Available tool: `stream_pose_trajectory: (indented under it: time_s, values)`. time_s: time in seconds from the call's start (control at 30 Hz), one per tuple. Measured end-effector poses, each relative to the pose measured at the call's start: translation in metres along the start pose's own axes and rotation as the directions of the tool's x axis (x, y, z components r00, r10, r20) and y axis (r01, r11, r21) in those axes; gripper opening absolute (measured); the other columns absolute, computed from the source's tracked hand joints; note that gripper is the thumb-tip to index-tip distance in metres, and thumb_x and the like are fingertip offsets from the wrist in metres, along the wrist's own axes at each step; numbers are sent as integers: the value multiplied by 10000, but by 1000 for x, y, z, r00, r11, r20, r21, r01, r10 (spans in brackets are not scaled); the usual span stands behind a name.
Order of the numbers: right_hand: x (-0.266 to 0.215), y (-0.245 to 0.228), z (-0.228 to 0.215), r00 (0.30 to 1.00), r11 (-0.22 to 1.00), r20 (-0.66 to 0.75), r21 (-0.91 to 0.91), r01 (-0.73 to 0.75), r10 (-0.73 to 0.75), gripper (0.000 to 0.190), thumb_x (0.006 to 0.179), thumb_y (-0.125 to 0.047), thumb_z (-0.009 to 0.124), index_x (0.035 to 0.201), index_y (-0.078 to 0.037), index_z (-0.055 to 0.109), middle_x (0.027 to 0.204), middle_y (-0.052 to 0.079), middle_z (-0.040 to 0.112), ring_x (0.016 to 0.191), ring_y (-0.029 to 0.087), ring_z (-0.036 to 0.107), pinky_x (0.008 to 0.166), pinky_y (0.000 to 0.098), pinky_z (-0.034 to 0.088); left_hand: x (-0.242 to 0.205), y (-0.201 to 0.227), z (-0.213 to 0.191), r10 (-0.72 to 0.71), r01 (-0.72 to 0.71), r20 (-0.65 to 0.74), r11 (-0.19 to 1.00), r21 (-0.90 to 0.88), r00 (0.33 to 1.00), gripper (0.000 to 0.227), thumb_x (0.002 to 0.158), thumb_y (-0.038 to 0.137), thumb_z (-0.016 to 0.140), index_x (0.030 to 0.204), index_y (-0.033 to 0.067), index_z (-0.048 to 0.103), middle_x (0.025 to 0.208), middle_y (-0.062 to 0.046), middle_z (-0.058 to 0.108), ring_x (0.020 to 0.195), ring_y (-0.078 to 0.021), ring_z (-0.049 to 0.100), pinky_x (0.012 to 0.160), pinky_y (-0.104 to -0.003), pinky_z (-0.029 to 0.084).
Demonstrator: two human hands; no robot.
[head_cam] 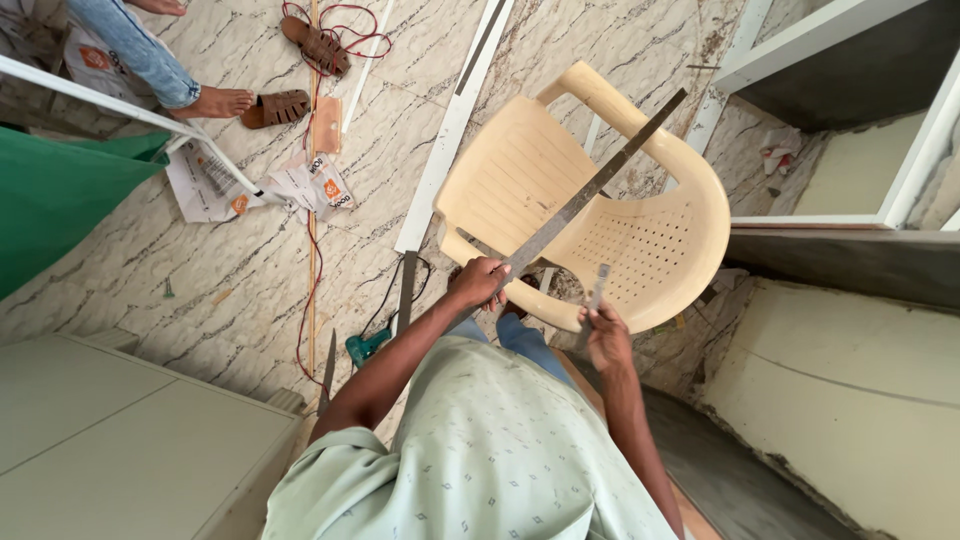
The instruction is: The person applies adhesive using a stick onto a long flexible strip, spreads glue inside an open slot structure, and attaches the flexible edge banding strip along the curves of a plastic chair using a hand tool to press it down securely.
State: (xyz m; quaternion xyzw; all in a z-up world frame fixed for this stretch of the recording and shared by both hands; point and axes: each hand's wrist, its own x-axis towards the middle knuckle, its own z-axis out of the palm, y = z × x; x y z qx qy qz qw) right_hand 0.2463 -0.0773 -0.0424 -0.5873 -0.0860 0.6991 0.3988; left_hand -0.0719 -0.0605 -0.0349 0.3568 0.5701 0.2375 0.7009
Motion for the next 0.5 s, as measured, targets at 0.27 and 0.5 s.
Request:
stream_pose_trajectory:
  time_s: [0.27, 0.5]
  values:
    - [-52, 23, -51, 982, 971, -111, 173, 167, -149, 413, 979, 86, 506, 1391, 86, 530, 1154, 154, 639, 1018, 217, 643, 888, 309, 564, 5, -16, -12, 23, -23, 16, 999, -38, 1000, 359, 1075, 280, 479, 940, -21, 622, 676, -122, 710, 427, -157, 624, 378, -311, 492]
    - [-120, 80, -61, 952, 916, -211, 290, 277, -221, 556, 972, -5, 532, 1510, -2, 389, 1163, 126, 630, 959, 221, 624, 821, 373, 553, 12, -35, -26, -67, 66, -11, 997, -50, 998, 330, 1067, 303, 501, 1084, 14, 659, 678, -108, 692, 418, -146, 594, 389, -301, 488]
